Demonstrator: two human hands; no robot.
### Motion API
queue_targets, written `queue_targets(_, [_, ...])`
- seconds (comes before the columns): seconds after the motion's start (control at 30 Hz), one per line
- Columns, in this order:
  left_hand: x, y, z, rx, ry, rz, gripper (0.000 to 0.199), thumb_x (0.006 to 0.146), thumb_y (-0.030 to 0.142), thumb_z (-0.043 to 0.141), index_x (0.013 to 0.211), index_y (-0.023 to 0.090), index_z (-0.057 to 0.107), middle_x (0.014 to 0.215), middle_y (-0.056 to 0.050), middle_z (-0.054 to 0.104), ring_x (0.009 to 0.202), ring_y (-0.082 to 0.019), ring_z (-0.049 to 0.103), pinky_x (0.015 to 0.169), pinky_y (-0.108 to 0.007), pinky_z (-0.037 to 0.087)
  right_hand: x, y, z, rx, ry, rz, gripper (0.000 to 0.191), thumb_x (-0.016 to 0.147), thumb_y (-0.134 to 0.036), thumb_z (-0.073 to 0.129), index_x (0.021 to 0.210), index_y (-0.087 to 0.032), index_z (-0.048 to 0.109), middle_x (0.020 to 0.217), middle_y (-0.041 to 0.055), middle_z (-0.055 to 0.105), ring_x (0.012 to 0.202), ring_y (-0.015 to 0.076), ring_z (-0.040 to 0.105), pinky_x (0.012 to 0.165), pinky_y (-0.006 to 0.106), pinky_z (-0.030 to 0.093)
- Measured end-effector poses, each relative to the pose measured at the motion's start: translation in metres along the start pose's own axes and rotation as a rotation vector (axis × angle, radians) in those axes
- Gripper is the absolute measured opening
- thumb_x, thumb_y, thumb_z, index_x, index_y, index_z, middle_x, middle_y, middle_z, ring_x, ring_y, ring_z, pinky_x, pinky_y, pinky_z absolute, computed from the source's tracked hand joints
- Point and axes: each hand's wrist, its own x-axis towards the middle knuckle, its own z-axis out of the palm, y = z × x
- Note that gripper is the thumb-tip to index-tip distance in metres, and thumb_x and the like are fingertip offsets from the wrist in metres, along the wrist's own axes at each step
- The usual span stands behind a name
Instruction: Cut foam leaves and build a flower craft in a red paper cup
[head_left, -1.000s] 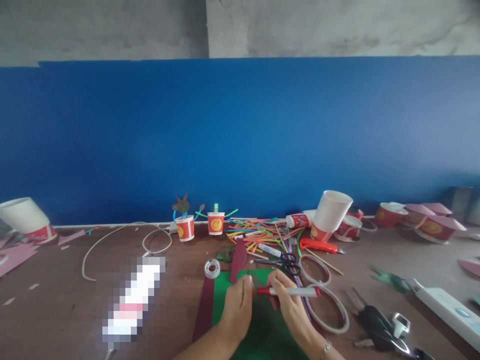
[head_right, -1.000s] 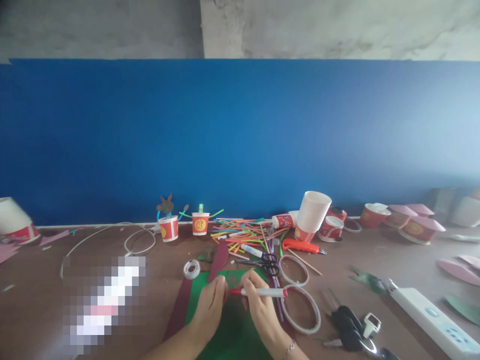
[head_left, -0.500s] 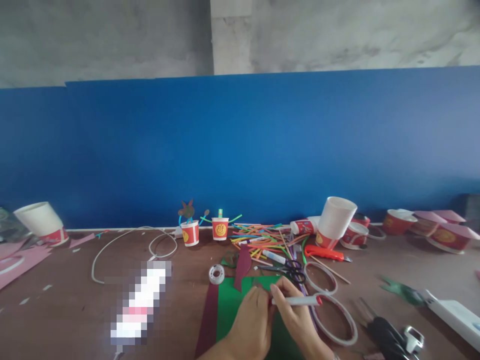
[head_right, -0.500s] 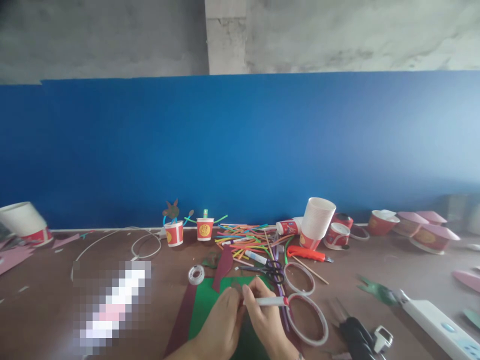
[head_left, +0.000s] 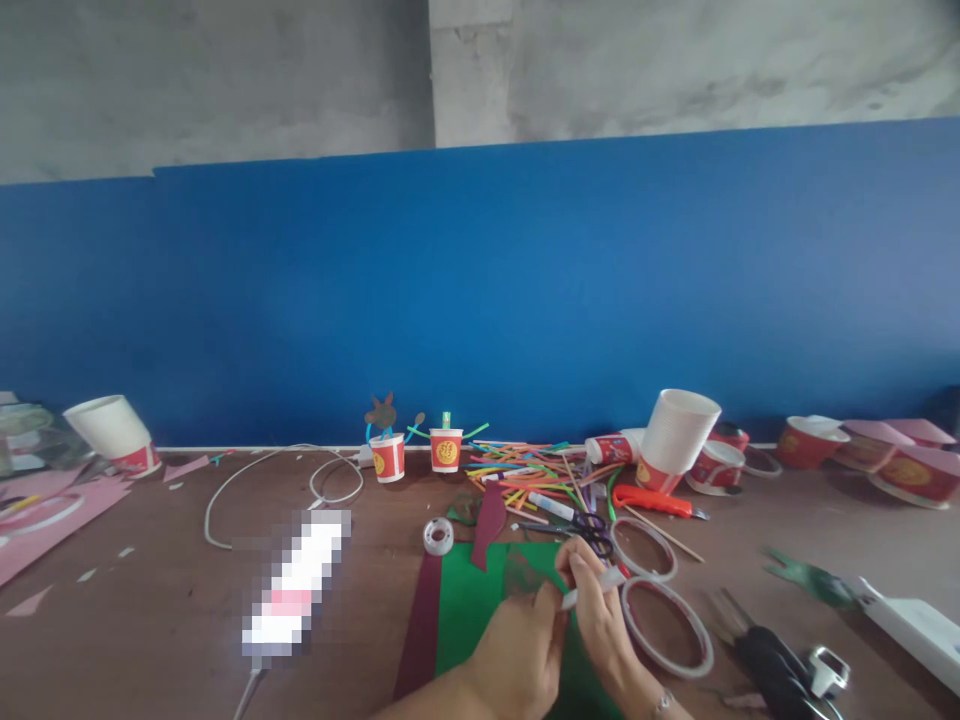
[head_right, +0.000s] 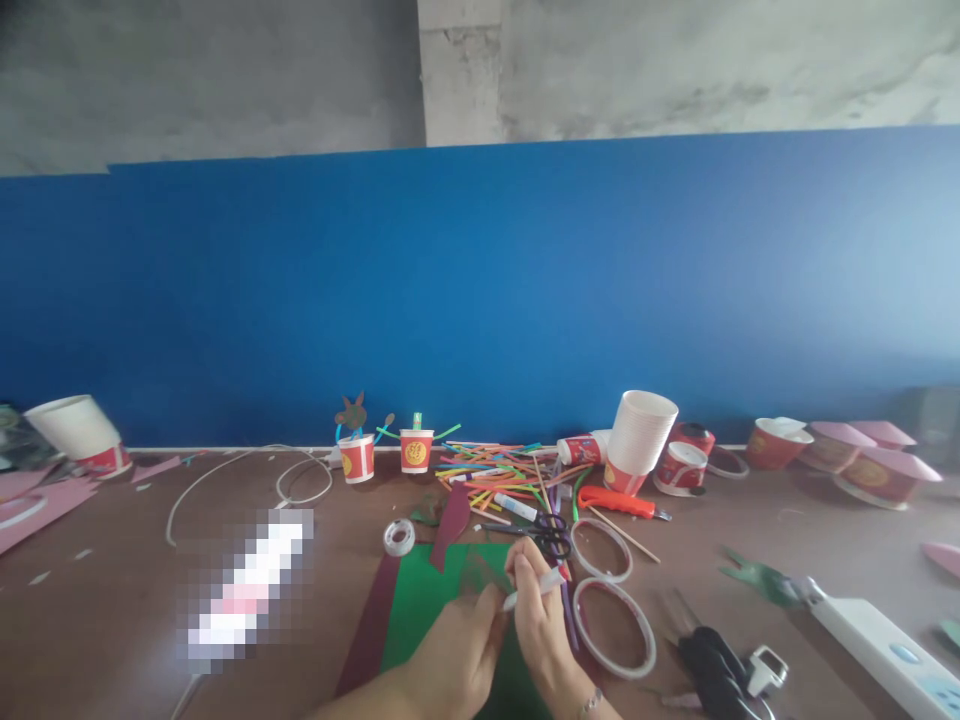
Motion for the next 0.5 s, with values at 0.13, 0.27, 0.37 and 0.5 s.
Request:
queue_targets(0.13, [0.002, 0.007, -0.011, 0.035, -0.041, -0.047, 0.027, 0.092, 0.027, 0.026, 0.108, 0.019, 0.047, 0.082, -0.008, 0.067, 0.069, -0.021, 0.064, 0.057, -0.027, 0.042, 0.000, 0.005, 0.000, 0.069, 0.001, 0.104, 0.028, 0.079, -0.034, 0.037, 0.054, -0.021, 0.034, 0.055, -0.0030, 0.033, 0.053, 0.0133, 0.032, 0.050, 0.024, 0.030])
queue_targets(0.27, [0.004, 0.010, -0.016, 0.100, -0.040, -0.064, 0.031, 0.092, 0.033, 0.024, 0.106, 0.020, 0.049, 0.077, -0.006, 0.068, 0.065, -0.019, 0.064, 0.052, -0.025, 0.038, -0.005, 0.008, 0.006, 0.134, 0.044, 0.188, 0.033, 0.078, -0.039, 0.040, 0.051, -0.021, 0.033, 0.052, -0.0036, 0.032, 0.051, 0.0129, 0.032, 0.049, 0.025, 0.031])
queue_targets(0.37, [0.002, 0.011, -0.019, 0.136, -0.039, -0.062, 0.033, 0.092, 0.038, 0.026, 0.105, 0.022, 0.051, 0.079, -0.005, 0.068, 0.065, -0.019, 0.064, 0.051, -0.024, 0.036, -0.005, 0.002, 0.008, 0.189, 0.105, 0.204, 0.034, 0.076, -0.040, 0.042, 0.048, -0.021, 0.033, 0.048, -0.0036, 0.034, 0.048, 0.0124, 0.033, 0.047, 0.025, 0.031])
queue_targets(0.5, [-0.002, 0.001, -0.025, 0.087, -0.020, -0.176, 0.040, 0.093, 0.039, 0.022, 0.084, 0.022, 0.057, 0.060, 0.000, 0.061, 0.055, -0.014, 0.058, 0.049, -0.022, 0.033, 0.010, -0.002, -0.012, 0.277, 0.225, 0.122, 0.034, 0.074, -0.036, 0.043, 0.046, -0.022, 0.031, 0.043, -0.0043, 0.032, 0.042, 0.0114, 0.032, 0.041, 0.025, 0.028])
